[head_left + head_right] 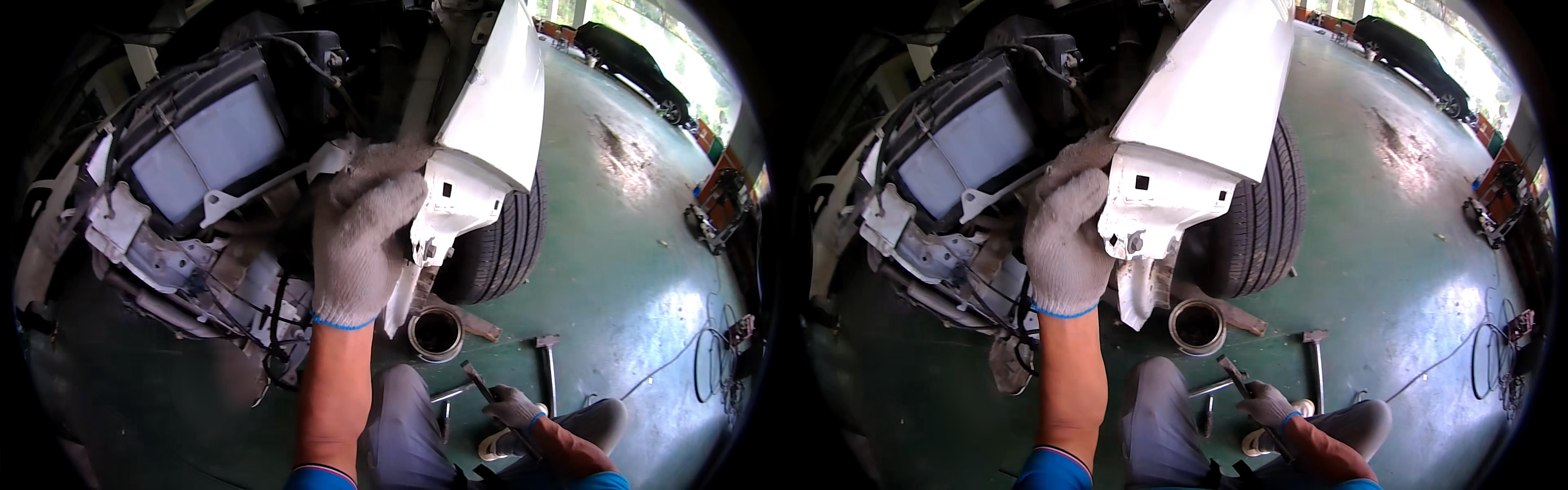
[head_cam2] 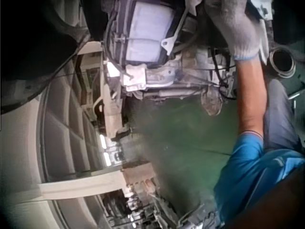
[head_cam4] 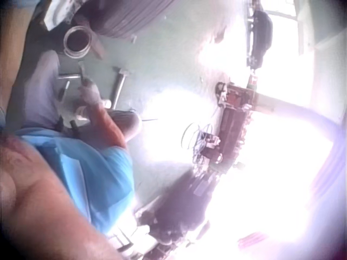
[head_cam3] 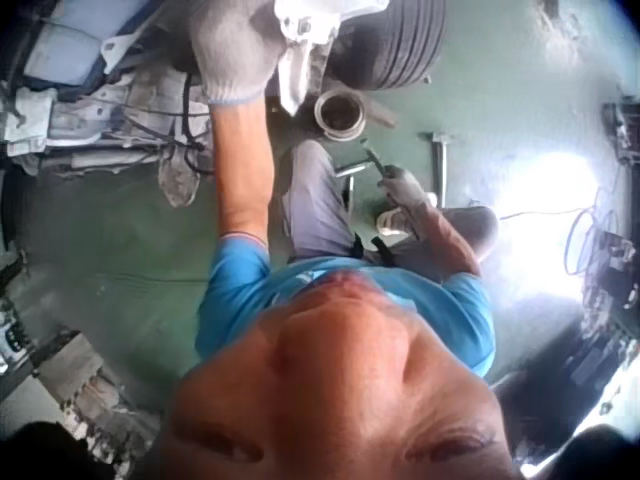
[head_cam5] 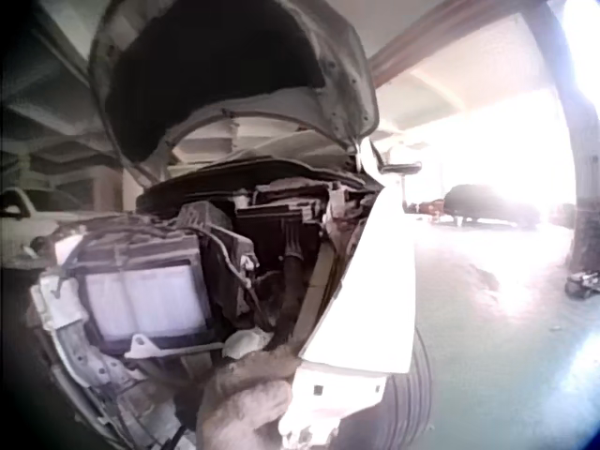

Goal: The person uses a hammer and a metal bar to pry and detach a white car bumper from the vehicle's front frame. They repeatedly strike and lever the bumper until it separates, then lift it away from the car.

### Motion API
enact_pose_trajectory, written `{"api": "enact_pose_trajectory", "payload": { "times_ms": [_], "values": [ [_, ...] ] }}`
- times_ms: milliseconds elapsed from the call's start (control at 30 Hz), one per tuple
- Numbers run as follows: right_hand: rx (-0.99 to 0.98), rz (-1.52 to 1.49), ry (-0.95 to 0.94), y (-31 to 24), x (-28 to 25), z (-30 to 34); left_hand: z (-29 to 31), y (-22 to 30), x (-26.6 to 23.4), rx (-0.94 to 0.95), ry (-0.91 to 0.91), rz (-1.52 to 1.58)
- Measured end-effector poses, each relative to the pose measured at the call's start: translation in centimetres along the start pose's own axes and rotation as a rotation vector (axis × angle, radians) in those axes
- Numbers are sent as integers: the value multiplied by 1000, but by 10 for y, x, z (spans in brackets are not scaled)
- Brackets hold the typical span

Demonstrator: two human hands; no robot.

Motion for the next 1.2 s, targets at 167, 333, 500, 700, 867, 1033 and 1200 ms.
{"api": "enact_pose_trajectory", "payload": {
  "times_ms": [167, 333, 500, 700, 867, 1033, 1200],
  "values": [
    [-138, 125, -32, -18, -2, 5, 9, 9, 27, -86, 32, -392],
    [-317, 278, -97, -67, 0, 29, 7, 5, 25, 51, 137, -523],
    [-436, 222, -361, -111, 16, 31, 16, 16, 21, 25, 246, -652],
    [-323, 355, -548, -65, 13, -12, 21, 5, 21, -173, 284, -604],
    [-422, 373, -538, -98, -25, 43, 20, 20, 35, 18, 243, -815],
    [-299, 593, -613, -250, -140, 169, 29, 40, 39, 6, 450, -677],
    [89, 96, -645, -333, -217, 231, 125, 35, 58, -459, 1474, 63]
  ]
}}
Point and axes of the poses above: each hand's wrist, its own z-axis away from the middle knuckle, its own x-axis out of the palm, y = z × x, the point moved 5 cm from there along -z, towards the middle knuckle, and after that the axes turned 7 degrees about -x, right-handed, at the moved point
